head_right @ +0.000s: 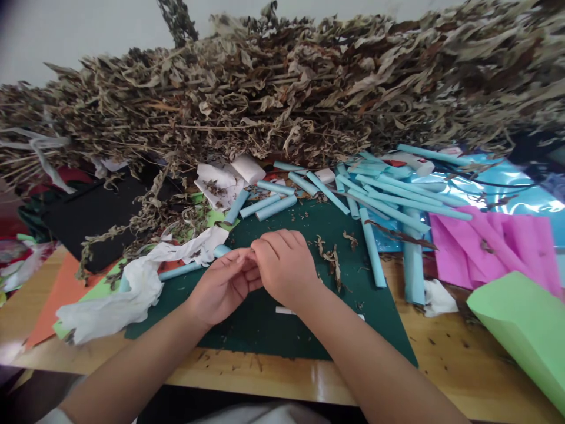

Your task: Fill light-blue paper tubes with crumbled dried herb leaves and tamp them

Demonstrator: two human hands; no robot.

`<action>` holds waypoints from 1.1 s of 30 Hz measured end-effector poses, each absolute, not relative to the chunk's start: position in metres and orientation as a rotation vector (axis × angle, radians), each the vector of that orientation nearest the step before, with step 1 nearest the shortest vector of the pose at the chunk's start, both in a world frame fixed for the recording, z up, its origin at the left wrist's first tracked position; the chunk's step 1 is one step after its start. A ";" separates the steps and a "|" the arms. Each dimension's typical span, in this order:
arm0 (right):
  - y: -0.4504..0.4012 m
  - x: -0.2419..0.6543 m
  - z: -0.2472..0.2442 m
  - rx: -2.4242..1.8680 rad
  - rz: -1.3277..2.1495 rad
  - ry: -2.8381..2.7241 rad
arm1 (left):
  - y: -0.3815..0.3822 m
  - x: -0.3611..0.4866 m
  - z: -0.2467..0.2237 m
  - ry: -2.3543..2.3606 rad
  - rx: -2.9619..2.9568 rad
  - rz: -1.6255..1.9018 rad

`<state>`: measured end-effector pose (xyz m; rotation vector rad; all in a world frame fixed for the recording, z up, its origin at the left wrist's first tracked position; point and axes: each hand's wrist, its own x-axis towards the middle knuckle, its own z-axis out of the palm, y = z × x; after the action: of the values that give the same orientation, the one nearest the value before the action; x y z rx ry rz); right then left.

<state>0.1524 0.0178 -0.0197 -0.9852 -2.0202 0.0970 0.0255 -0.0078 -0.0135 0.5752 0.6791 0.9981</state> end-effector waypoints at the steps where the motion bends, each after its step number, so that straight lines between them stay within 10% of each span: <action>1: 0.019 0.154 -0.019 -0.996 0.154 -2.002 | -0.008 0.024 -0.015 0.673 0.640 0.985; 12: 0.003 0.141 -0.012 -0.836 1.284 -1.539 | -0.005 0.006 -0.012 1.020 2.691 1.120; 33: 0.000 0.138 -0.021 -0.634 1.925 -1.005 | -0.002 0.003 -0.009 1.067 2.628 1.211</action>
<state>0.1377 0.0001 -0.0215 -0.6335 -1.0055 1.9246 0.0025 -0.0020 -0.0085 2.6277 1.0668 1.2106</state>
